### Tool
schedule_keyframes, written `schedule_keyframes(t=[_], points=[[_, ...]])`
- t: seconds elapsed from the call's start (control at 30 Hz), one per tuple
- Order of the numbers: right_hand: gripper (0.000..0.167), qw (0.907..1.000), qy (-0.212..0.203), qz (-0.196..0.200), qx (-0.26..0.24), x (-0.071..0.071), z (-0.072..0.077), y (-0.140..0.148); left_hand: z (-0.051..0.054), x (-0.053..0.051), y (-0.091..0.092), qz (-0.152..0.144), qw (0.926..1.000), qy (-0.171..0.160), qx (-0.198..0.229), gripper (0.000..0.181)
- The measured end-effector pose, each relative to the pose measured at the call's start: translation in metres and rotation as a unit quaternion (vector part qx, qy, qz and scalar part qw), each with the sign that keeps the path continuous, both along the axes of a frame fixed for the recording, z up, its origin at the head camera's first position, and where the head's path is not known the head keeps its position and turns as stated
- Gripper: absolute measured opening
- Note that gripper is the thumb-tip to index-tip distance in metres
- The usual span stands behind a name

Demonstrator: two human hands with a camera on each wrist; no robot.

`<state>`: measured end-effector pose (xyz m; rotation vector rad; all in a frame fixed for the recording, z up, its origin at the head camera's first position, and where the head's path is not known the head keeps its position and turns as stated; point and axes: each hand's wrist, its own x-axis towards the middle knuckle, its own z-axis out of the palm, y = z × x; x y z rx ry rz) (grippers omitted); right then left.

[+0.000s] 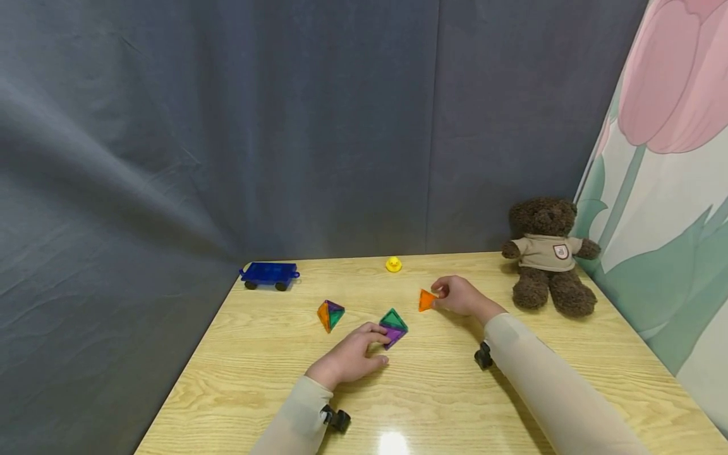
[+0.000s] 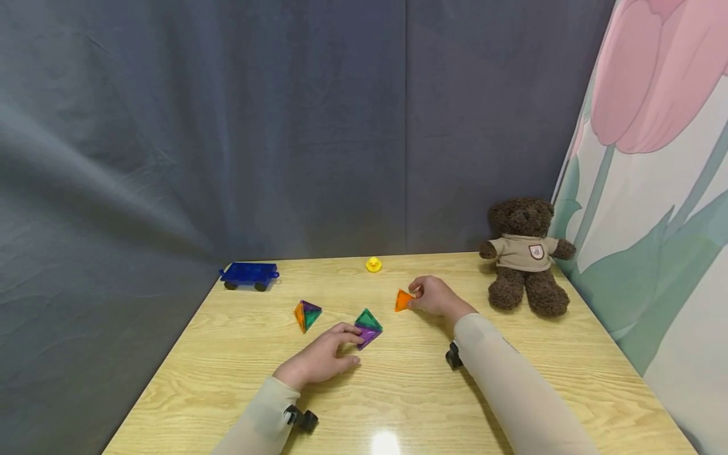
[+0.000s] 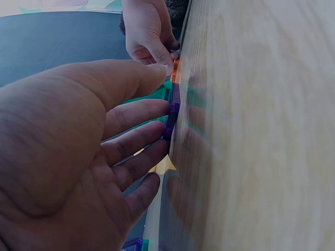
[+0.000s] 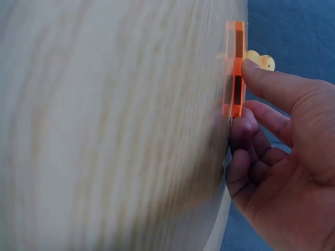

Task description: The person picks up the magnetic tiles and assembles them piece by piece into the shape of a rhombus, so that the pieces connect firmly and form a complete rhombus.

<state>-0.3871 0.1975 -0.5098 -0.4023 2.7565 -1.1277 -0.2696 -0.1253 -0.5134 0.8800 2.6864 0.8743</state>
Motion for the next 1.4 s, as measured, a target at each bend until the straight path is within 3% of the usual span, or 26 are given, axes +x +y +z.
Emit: schedule_keyframes(t=[0.37, 0.7, 1.03, 1.4], points=[[0.063, 0.9985, -0.032, 0.040, 0.019, 0.0038, 0.0061, 0.0007, 0.0000, 0.0003, -0.0010, -0.001, 1.0000, -0.003, 0.005, 0.044], [0.054, 0.9970, -0.038, 0.054, 0.039, 0.0007, 0.0065, 0.0018, -0.0013, -0.0012, -0.0036, 0.002, 0.9997, -0.018, 0.019, 0.042], [0.052, 0.9968, -0.057, 0.056, -0.001, 0.0029, 0.0078, 0.0045, 0.0000, -0.0007, -0.0032, 0.001, 0.9998, -0.015, 0.013, 0.042], [0.053, 0.9968, -0.059, 0.053, -0.009, 0.0029, 0.0060, 0.0060, 0.0006, -0.0007, -0.0035, 0.001, 0.9997, -0.016, 0.016, 0.042]])
